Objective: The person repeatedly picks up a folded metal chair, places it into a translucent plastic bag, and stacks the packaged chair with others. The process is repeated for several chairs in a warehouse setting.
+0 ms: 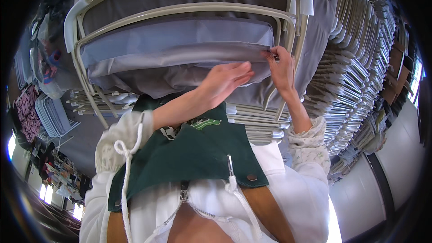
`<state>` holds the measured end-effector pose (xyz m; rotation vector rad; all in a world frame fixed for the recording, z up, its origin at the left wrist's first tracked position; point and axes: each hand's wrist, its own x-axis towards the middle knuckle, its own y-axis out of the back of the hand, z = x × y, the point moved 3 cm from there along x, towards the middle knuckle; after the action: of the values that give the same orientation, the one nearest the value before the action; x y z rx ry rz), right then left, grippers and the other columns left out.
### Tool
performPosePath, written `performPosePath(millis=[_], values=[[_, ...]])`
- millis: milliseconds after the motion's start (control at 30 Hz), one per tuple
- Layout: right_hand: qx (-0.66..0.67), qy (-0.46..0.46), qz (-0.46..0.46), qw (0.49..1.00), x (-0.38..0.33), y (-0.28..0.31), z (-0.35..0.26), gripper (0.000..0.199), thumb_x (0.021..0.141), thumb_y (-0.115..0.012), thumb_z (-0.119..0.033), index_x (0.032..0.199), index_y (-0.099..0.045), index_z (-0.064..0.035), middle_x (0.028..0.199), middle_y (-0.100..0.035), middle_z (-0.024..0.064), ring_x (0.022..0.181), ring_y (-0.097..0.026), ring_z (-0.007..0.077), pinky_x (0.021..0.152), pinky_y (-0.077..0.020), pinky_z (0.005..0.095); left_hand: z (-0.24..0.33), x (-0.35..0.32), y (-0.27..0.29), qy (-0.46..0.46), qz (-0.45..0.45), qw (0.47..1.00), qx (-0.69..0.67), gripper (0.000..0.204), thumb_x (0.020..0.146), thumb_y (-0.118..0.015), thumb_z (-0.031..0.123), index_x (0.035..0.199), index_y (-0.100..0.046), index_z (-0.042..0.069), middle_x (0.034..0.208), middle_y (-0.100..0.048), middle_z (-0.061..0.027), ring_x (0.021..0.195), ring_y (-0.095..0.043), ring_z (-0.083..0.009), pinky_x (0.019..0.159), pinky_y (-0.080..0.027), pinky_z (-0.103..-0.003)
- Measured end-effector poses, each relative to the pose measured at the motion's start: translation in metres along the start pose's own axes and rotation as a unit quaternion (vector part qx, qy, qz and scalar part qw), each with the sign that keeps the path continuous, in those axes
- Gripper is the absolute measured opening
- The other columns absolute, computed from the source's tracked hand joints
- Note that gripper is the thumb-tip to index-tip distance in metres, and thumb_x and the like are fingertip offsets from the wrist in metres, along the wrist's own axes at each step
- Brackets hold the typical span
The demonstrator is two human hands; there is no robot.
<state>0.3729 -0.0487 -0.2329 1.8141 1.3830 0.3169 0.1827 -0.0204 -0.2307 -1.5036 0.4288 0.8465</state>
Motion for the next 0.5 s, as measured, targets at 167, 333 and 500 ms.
performPosePath(millis=[167,333,500], values=[[0.004,0.117,0.085,0.989,-0.025,0.008,-0.007,0.014,0.079,-0.068,0.004,0.089,-0.060,-0.0001,0.092,-0.062,0.0145,0.085,-0.059,0.0332,0.073,-0.0459,0.0397,-0.020,0.046,-0.015,-0.028,-0.026,0.995,-0.095,0.025,0.085,-0.069,-0.002,0.109,-0.061,0.000,0.111,-0.065,-0.0069,0.108,-0.059,-0.0156,0.102,-0.045,-0.030],[0.007,0.103,0.116,0.988,-0.034,0.012,-0.010,0.014,0.077,-0.069,0.006,0.084,-0.058,0.0007,0.105,-0.058,0.0129,0.087,-0.060,0.0320,0.076,-0.0471,0.0394,-0.023,0.057,0.000,-0.005,0.001,0.991,-0.134,0.025,0.082,-0.071,-0.004,0.104,-0.062,0.001,0.105,-0.064,-0.0058,0.107,-0.059,-0.0160,0.104,-0.042,-0.027],[-0.008,0.007,0.103,0.995,-0.020,0.020,-0.010,0.016,0.074,-0.073,0.000,0.087,-0.063,-0.0010,0.103,-0.059,0.0107,0.088,-0.062,0.0288,0.079,-0.0483,0.0400,-0.016,0.063,-0.010,-0.020,0.122,0.981,-0.151,0.022,0.086,-0.072,0.006,0.105,-0.061,0.002,0.107,-0.063,-0.0063,0.108,-0.057,-0.0164,0.106,-0.042,-0.029]])
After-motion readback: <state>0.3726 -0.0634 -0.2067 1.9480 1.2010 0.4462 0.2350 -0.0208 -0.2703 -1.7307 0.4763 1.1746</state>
